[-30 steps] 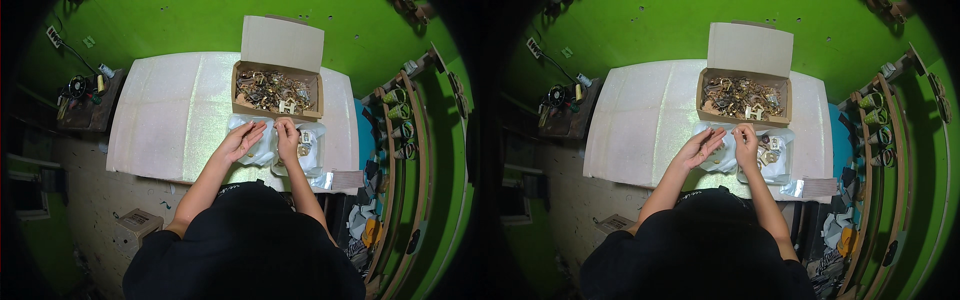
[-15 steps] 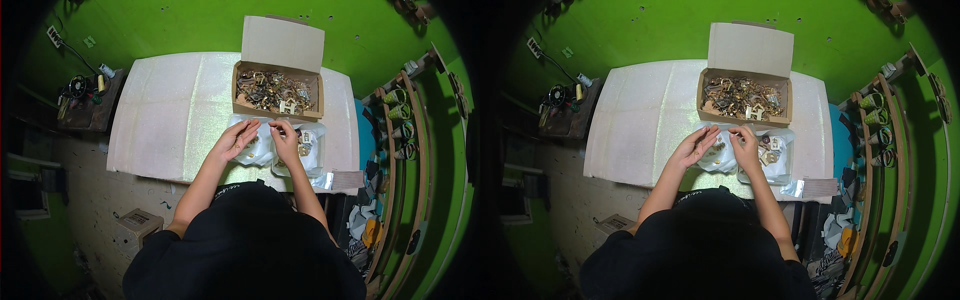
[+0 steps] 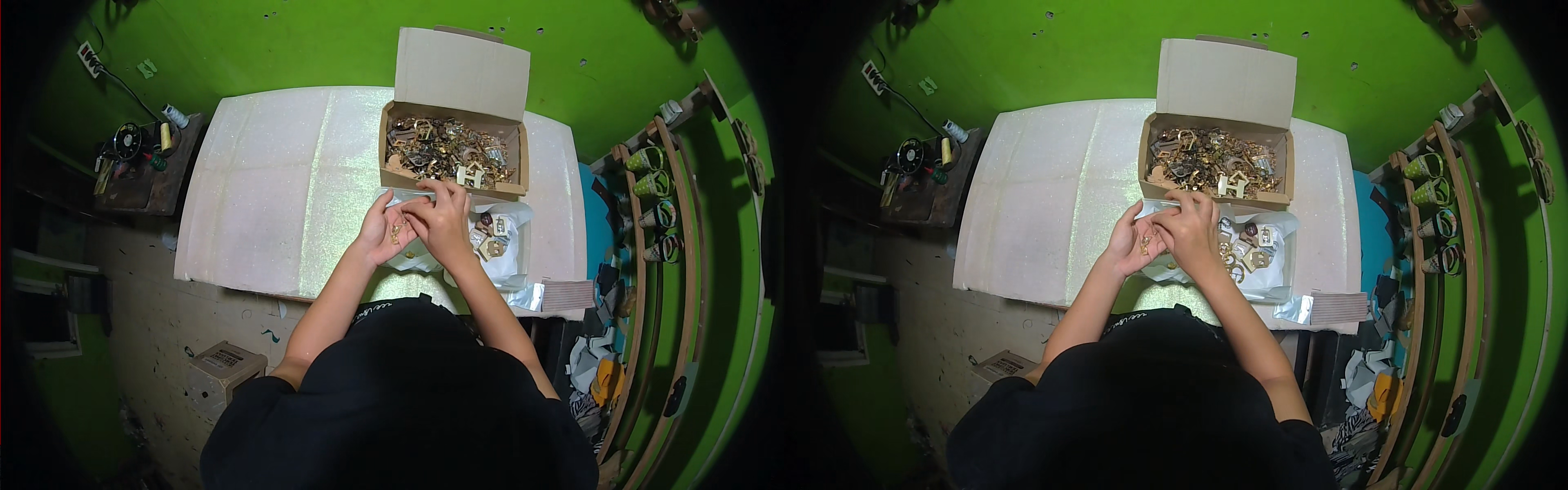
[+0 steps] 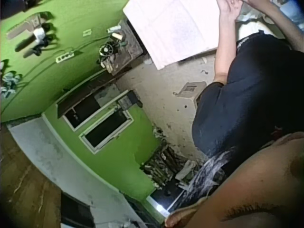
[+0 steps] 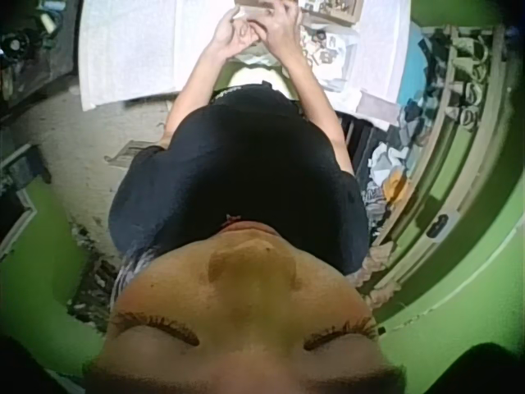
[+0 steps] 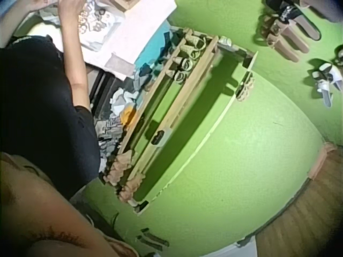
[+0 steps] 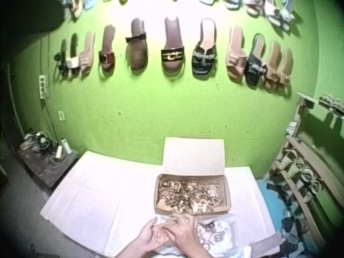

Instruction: Sort through a box of metal buckles and shoe accessories, placing selected items into separate containers.

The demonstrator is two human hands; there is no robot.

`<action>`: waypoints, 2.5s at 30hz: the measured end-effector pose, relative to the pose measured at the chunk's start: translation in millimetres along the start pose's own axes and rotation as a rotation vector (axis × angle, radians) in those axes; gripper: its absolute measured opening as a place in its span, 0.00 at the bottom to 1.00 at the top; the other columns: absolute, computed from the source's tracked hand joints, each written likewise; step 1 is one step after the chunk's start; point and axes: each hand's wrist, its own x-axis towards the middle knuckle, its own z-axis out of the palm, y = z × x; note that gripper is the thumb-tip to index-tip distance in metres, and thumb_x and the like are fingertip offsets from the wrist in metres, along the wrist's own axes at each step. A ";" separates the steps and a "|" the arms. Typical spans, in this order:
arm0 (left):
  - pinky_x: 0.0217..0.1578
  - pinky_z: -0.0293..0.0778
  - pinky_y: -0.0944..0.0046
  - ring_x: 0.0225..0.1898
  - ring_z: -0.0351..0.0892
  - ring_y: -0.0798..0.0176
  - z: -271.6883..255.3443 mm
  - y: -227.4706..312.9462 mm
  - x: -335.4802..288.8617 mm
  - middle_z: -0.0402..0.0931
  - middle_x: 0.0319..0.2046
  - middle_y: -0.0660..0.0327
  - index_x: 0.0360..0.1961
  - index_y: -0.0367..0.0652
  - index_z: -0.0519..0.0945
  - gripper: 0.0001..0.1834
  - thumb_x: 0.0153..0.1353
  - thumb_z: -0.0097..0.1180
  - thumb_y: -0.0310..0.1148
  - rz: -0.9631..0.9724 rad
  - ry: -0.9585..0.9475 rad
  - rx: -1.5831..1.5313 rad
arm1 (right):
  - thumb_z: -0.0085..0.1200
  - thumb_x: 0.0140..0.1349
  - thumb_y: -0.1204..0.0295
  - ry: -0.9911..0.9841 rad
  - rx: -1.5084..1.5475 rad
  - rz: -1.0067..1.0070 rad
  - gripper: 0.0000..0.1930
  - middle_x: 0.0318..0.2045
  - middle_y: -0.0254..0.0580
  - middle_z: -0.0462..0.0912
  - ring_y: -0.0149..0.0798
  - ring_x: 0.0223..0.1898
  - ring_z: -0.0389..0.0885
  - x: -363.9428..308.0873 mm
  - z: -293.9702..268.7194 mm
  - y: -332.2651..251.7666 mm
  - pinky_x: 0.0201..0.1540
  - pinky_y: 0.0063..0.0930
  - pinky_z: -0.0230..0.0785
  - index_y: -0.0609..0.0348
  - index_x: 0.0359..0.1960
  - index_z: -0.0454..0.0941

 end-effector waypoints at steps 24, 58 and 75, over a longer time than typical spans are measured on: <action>0.58 0.59 0.55 0.59 0.58 0.49 -3.5 23.3 -11.5 0.57 0.56 0.40 0.56 0.25 0.55 0.34 0.63 0.28 0.49 0.108 -0.011 -0.146 | 0.55 0.51 0.67 -0.094 0.167 0.270 0.08 0.40 0.39 0.68 0.44 0.46 0.62 -30.8 -2.6 32.2 0.51 0.36 0.50 0.51 0.32 0.77; 0.60 0.52 0.53 0.62 0.51 0.47 0.5 19.0 -10.6 0.49 0.59 0.38 0.59 0.25 0.47 0.40 0.61 0.31 0.54 0.078 -0.119 -0.270 | 0.54 0.54 0.68 -0.008 0.898 0.518 0.07 0.39 0.38 0.71 0.35 0.42 0.67 -21.8 9.8 38.0 0.48 0.28 0.57 0.58 0.27 0.78; 0.54 0.61 0.58 0.47 0.68 0.59 20.8 4.4 -7.8 0.67 0.44 0.50 0.52 0.27 0.59 0.38 0.60 0.28 0.58 -0.004 -0.170 -0.151 | 0.59 0.42 0.71 0.016 -0.003 0.024 0.06 0.42 0.37 0.71 0.43 0.45 0.62 5.1 -3.5 4.2 0.50 0.37 0.52 0.48 0.26 0.81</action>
